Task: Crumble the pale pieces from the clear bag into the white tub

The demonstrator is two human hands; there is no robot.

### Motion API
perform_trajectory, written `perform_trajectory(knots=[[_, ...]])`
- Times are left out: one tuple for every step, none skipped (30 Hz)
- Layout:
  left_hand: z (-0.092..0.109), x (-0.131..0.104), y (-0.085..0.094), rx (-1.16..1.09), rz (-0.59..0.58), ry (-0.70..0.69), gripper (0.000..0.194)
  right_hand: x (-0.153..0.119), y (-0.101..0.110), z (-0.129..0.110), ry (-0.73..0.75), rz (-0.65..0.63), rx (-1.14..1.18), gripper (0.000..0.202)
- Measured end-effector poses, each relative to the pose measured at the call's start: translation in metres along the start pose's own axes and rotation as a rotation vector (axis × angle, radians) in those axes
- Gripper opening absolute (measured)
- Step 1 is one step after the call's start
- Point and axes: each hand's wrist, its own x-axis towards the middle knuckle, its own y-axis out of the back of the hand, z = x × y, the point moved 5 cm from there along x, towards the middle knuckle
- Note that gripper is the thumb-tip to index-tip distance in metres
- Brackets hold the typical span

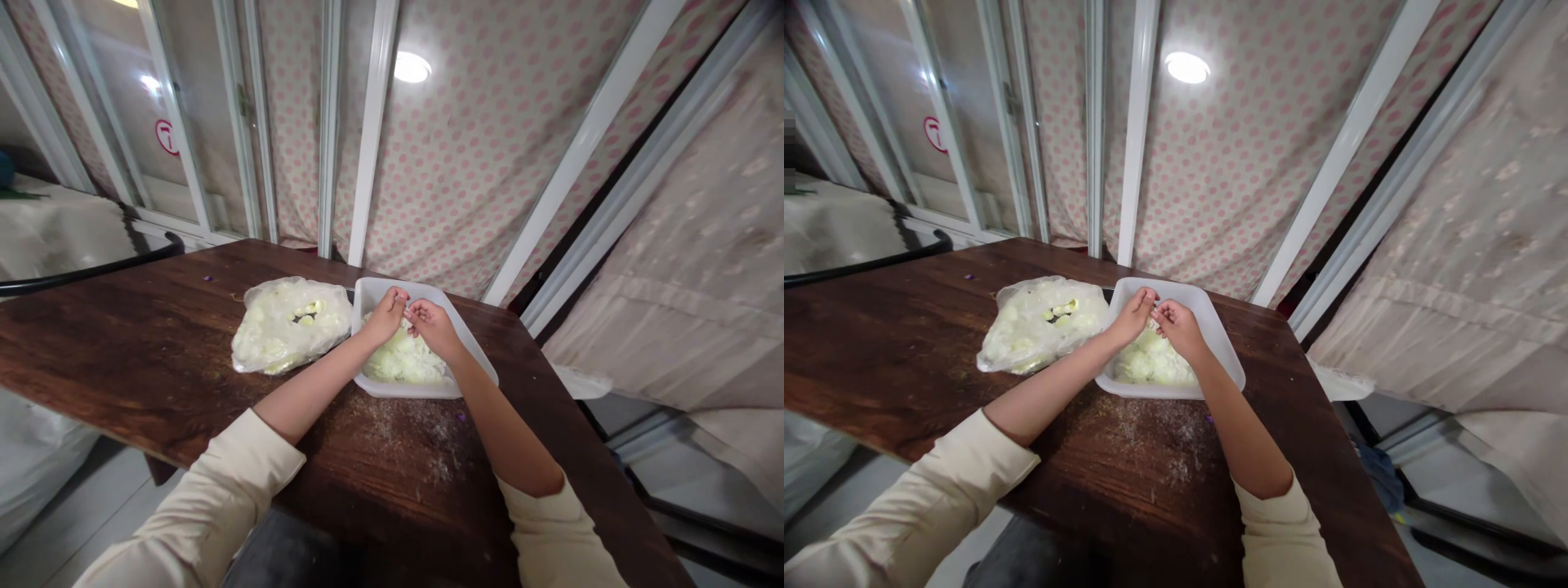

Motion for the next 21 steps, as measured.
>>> perform_trajectory(knots=[[0.001,0.0,-0.001,-0.001,-0.018,-0.001,0.021,0.0,0.002,0.001,0.006,0.023,-0.015,0.041],[0.001,0.0,-0.002,-0.011,-0.037,0.005,0.023,0.001,0.004,0.001,0.013,0.052,-0.03,0.041],[0.0,0.001,-0.003,-0.029,-0.055,0.023,0.024,0.001,0.007,0.002,0.02,0.081,-0.045,0.04],[-0.001,0.001,-0.004,-0.048,-0.063,0.052,0.022,0.001,0.009,0.002,0.029,0.107,-0.06,0.04],[-0.002,0.001,-0.004,-0.065,-0.058,0.086,0.02,0.001,0.011,0.003,0.037,0.126,-0.076,0.039],[-0.003,0.0,-0.003,-0.082,-0.048,0.124,0.018,0.001,0.012,0.003,0.047,0.142,-0.092,0.037],[-0.004,0.0,-0.002,-0.105,-0.037,0.163,0.017,0.001,0.013,0.003,0.058,0.156,-0.105,0.036],[-0.004,-0.001,-0.002,-0.14,-0.034,0.206,0.016,0.001,0.014,0.002,0.07,0.163,-0.116,0.034],[-0.004,-0.002,-0.002,-0.195,-0.049,0.256,0.016,0.001,0.014,0.002,0.083,0.166,-0.124,0.032],[-0.004,-0.003,-0.003,-0.271,-0.086,0.315,0.016,0.0,0.014,0.002,0.096,0.167,-0.13,0.03],[-0.005,-0.005,-0.006,-0.362,-0.152,0.385,0.015,0.0,0.014,0.001,0.111,0.168,-0.143,0.028],[-0.005,-0.007,-0.009,-0.453,-0.229,0.461,0.015,0.0,0.014,0.0,0.13,0.169,-0.165,0.026],[-0.005,-0.009,-0.011,-0.534,-0.297,0.528,0.015,0.0,0.014,-0.001,0.149,0.17,-0.192,0.023],[-0.005,-0.01,-0.013,-0.604,-0.35,0.581,0.014,0.0,0.014,-0.002,0.169,0.171,-0.22,0.021],[-0.005,-0.011,-0.013,-0.66,-0.383,0.616,0.015,-0.001,0.014,-0.003,0.186,0.173,-0.245,0.02],[-0.005,-0.011,-0.013,-0.705,-0.405,0.634,0.016,-0.001,0.014,-0.004,0.2,0.176,-0.265,0.019],[-0.004,-0.011,-0.013,-0.744,-0.428,0.642,0.017,-0.001,0.014,-0.005,0.213,0.18,-0.275,0.018],[-0.004,-0.011,-0.013,-0.774,-0.454,0.645,0.019,-0.001,0.015,-0.005,0.223,0.181,-0.276,0.018],[-0.004,-0.011,-0.014,-0.787,-0.477,0.644,0.019,-0.002,0.015,-0.006,0.233,0.179,-0.276,0.018],[-0.004,-0.011,-0.014,-0.783,-0.488,0.635,0.02,-0.002,0.015,-0.007,0.245,0.175,-0.275,0.018],[-0.004,-0.011,-0.014,-0.765,-0.481,0.616,0.019,-0.002,0.014,-0.007,0.254,0.169,-0.273,0.018]])
